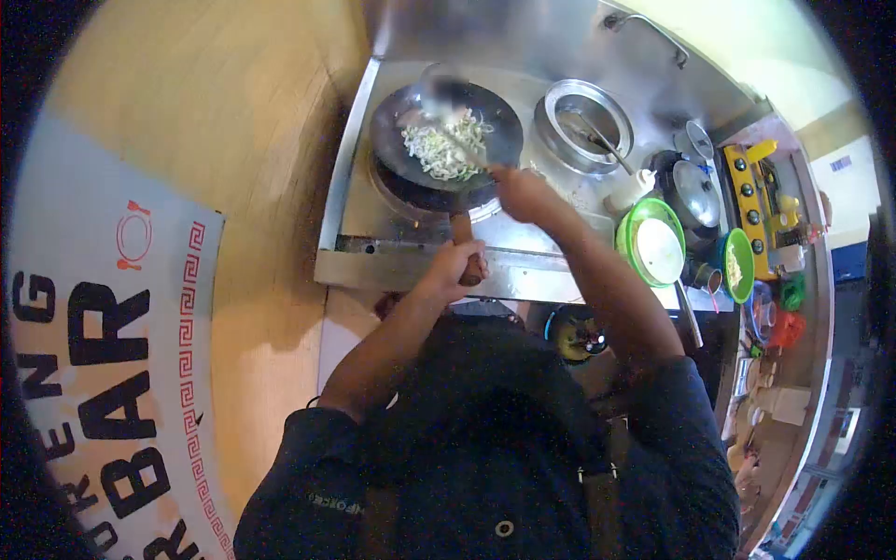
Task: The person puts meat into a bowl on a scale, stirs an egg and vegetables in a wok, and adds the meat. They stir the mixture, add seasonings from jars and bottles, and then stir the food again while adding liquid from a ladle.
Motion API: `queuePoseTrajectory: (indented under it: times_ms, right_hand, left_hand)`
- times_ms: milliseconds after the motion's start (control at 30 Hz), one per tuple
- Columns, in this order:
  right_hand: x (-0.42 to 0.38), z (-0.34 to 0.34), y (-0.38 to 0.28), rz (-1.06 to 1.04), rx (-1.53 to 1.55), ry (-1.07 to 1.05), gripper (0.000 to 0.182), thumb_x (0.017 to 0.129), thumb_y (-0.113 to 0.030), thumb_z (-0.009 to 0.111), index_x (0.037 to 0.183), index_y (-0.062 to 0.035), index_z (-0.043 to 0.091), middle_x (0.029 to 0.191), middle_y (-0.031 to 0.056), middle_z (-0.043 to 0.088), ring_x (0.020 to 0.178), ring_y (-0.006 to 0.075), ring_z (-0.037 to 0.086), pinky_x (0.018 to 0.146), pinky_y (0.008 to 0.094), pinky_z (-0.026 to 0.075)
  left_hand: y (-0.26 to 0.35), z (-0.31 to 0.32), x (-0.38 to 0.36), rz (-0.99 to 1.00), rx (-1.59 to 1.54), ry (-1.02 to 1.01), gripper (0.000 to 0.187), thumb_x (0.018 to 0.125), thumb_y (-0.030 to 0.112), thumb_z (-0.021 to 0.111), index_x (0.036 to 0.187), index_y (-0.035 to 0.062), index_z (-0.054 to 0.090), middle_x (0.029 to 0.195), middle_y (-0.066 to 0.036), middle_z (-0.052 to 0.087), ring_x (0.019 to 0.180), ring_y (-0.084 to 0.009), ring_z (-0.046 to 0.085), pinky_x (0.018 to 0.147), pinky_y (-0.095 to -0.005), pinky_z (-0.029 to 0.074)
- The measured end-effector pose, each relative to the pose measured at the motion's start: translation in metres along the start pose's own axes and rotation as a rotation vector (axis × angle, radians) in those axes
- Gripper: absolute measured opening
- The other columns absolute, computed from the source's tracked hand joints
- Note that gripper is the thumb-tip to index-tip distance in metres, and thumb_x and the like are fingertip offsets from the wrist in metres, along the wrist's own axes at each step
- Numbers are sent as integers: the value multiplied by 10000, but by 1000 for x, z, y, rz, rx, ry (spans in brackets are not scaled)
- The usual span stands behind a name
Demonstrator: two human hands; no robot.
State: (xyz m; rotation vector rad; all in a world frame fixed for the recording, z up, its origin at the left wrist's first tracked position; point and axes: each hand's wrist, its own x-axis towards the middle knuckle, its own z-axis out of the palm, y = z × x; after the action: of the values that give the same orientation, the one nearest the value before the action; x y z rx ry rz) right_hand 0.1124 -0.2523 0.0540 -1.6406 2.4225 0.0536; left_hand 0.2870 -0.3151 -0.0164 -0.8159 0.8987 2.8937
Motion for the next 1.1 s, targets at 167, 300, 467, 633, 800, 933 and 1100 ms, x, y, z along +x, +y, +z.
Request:
queuePoseTrajectory:
  times_ms: [167, 300, 467, 633, 800, 933, 1100]
  right_hand:
    - [-90, -62, -53, 154, 35, -161, 444, 808, -77, 425, 1251, -73, 405, 747, 184, 622, 685, 338, 625, 588, 463, 487]
    - [-108, -79, -7, 208, -131, -125, 394, 823, -87, 426, 1214, -37, 435, 801, 203, 632, 694, 355, 632, 603, 477, 505]
    - [-140, -130, 9, 157, -159, -203, 376, 810, -92, 480, 1185, -104, 497, 778, 180, 624, 696, 340, 618, 643, 452, 486]
    - [-90, -54, 18, 265, -169, -100, 453, 823, -106, 428, 1275, -125, 427, 782, 185, 617, 685, 345, 617, 613, 462, 485]
    - [-22, -13, 25, 337, 58, 161, 407, 848, -136, 405, 1255, -110, 415, 799, 221, 619, 723, 385, 611, 624, 478, 479]
    - [17, 8, 8, 162, 175, 98, 383, 831, -103, 399, 1209, -36, 409, 818, 238, 615, 750, 392, 610, 653, 488, 486]
    - [-87, -50, -31, 99, 17, -143, 373, 817, -83, 396, 1178, 4, 427, 773, 237, 617, 715, 378, 626, 614, 471, 506]
  left_hand:
    - [8, -16, -6, 13, 16, 51, 145, 803, 93, 575, 686, 22, 524, 562, -73, 514, 491, -191, 533, 470, -337, 470]
    - [20, 47, -56, -45, 21, 16, 162, 801, 110, 577, 677, 11, 544, 586, -88, 546, 500, -193, 542, 487, -320, 465]
    - [19, 8, -21, 10, -4, -60, 161, 789, 123, 590, 678, 12, 552, 608, -91, 565, 532, -195, 554, 515, -307, 461]
    - [6, -8, 0, -3, -26, -45, 109, 786, 94, 591, 758, 23, 513, 600, -71, 522, 527, -187, 539, 494, -329, 470]
    - [-10, -30, 9, 23, -91, -70, 132, 787, 74, 598, 830, 51, 475, 631, -39, 486, 528, -164, 524, 476, -323, 466]
    - [-9, -27, 8, 77, -109, -25, 138, 791, 68, 595, 837, 54, 466, 655, -28, 484, 521, -143, 507, 473, -306, 459]
    - [-6, -46, 5, -16, -62, -30, 121, 808, 98, 586, 871, 72, 486, 669, -12, 492, 541, -133, 514, 477, -302, 451]
